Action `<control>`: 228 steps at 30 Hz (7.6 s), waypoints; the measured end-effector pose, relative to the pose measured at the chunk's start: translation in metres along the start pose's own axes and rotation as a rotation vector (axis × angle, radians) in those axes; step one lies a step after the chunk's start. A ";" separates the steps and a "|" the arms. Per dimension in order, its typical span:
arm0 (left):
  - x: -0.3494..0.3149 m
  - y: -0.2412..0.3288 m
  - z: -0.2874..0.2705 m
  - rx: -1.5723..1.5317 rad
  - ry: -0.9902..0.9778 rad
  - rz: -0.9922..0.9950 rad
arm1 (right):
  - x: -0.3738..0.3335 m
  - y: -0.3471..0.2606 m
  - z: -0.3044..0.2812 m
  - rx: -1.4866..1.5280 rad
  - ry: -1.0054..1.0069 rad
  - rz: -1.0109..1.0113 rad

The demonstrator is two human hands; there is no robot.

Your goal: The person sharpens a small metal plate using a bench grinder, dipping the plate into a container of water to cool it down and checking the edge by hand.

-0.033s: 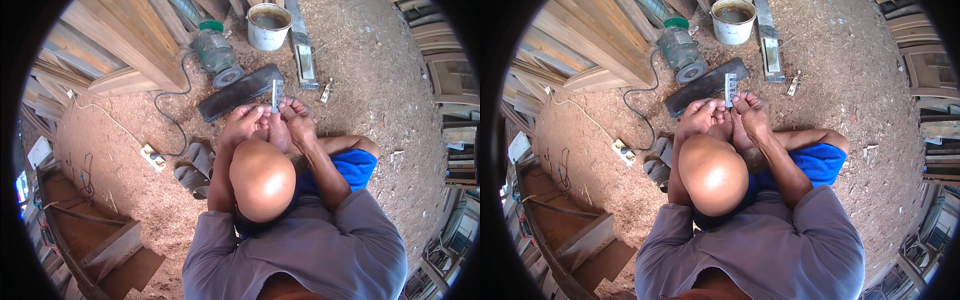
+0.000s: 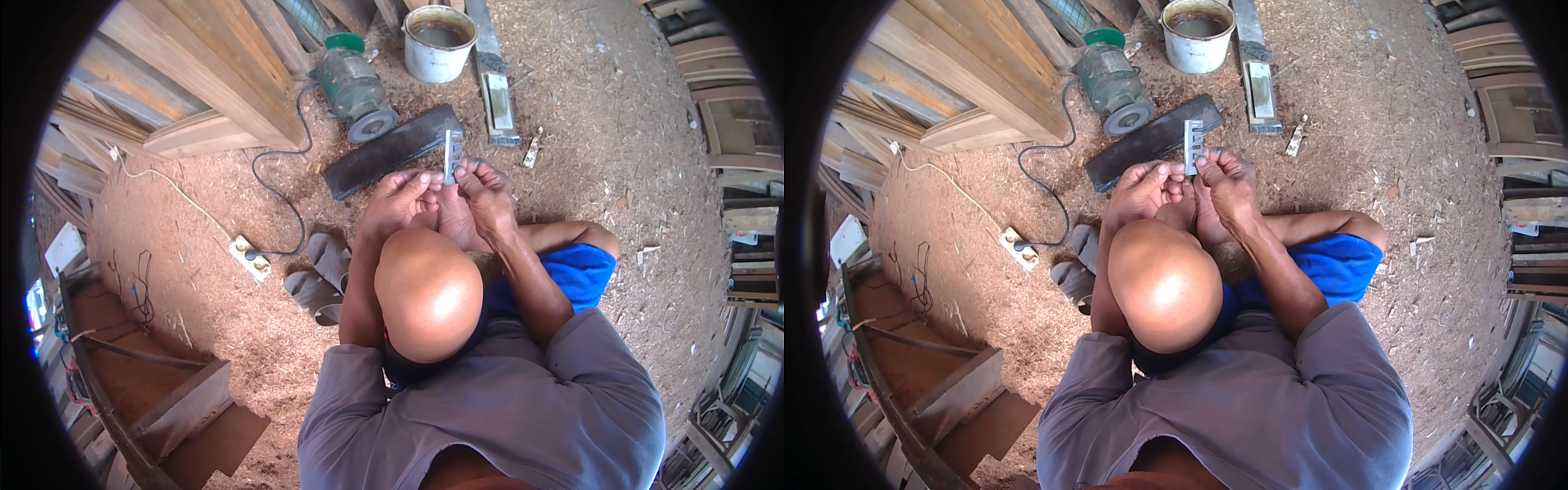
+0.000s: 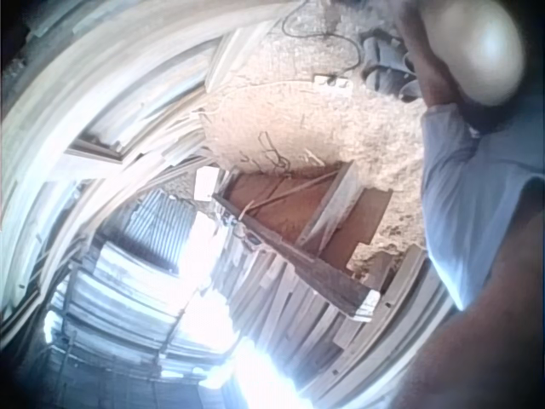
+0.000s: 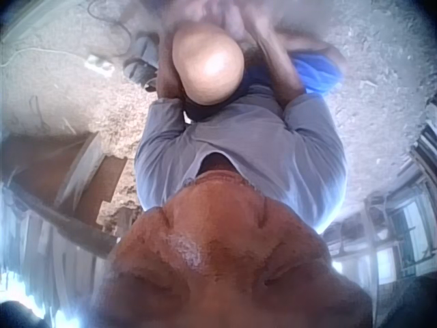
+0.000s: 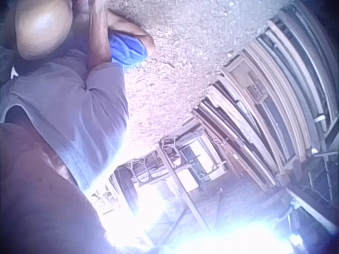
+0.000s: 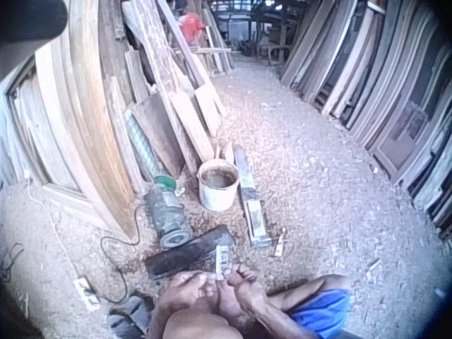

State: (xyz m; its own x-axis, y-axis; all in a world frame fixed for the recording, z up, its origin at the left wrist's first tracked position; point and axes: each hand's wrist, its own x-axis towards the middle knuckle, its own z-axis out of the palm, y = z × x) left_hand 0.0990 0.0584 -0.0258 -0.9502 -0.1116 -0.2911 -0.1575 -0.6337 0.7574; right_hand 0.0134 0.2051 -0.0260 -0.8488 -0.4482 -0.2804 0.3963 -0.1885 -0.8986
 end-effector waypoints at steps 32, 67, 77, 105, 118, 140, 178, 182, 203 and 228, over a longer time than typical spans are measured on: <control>0.029 -0.025 -0.007 -0.289 0.093 0.179 | -0.021 -0.022 0.014 0.159 -0.199 0.103; 0.009 -0.031 -0.056 0.221 0.334 0.319 | 0.032 0.013 0.017 -0.591 -0.100 -0.038; 0.016 -0.043 -0.077 0.104 0.470 0.204 | 0.059 0.057 0.006 -0.258 -0.106 0.177; 0.091 -0.058 -0.211 0.564 0.815 0.087 | 0.185 0.146 0.061 -0.757 -0.229 0.155; 0.092 -0.053 -0.208 0.498 0.816 0.092 | 0.189 0.166 0.060 -0.713 -0.165 0.083; 0.101 -0.058 -0.207 0.377 0.760 0.162 | 0.192 0.170 0.065 -0.601 -0.056 0.164; 0.101 -0.062 -0.215 0.404 0.796 0.169 | 0.184 0.160 0.073 -0.532 -0.081 0.183; 0.104 -0.062 -0.215 0.467 0.774 0.156 | 0.186 0.161 0.071 -0.504 -0.051 0.195; 0.098 -0.060 -0.215 0.380 0.774 0.209 | 0.183 0.168 0.078 -0.422 -0.038 0.160; 0.101 -0.064 -0.220 0.493 0.805 0.165 | 0.184 0.172 0.076 -0.421 -0.032 0.166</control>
State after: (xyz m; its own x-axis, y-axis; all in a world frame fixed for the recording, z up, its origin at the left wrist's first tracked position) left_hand 0.0727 -0.0811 -0.2319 -0.5296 -0.7798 -0.3338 -0.3082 -0.1897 0.9322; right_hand -0.0486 0.0238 -0.2064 -0.7723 -0.4700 -0.4274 0.3434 0.2572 -0.9033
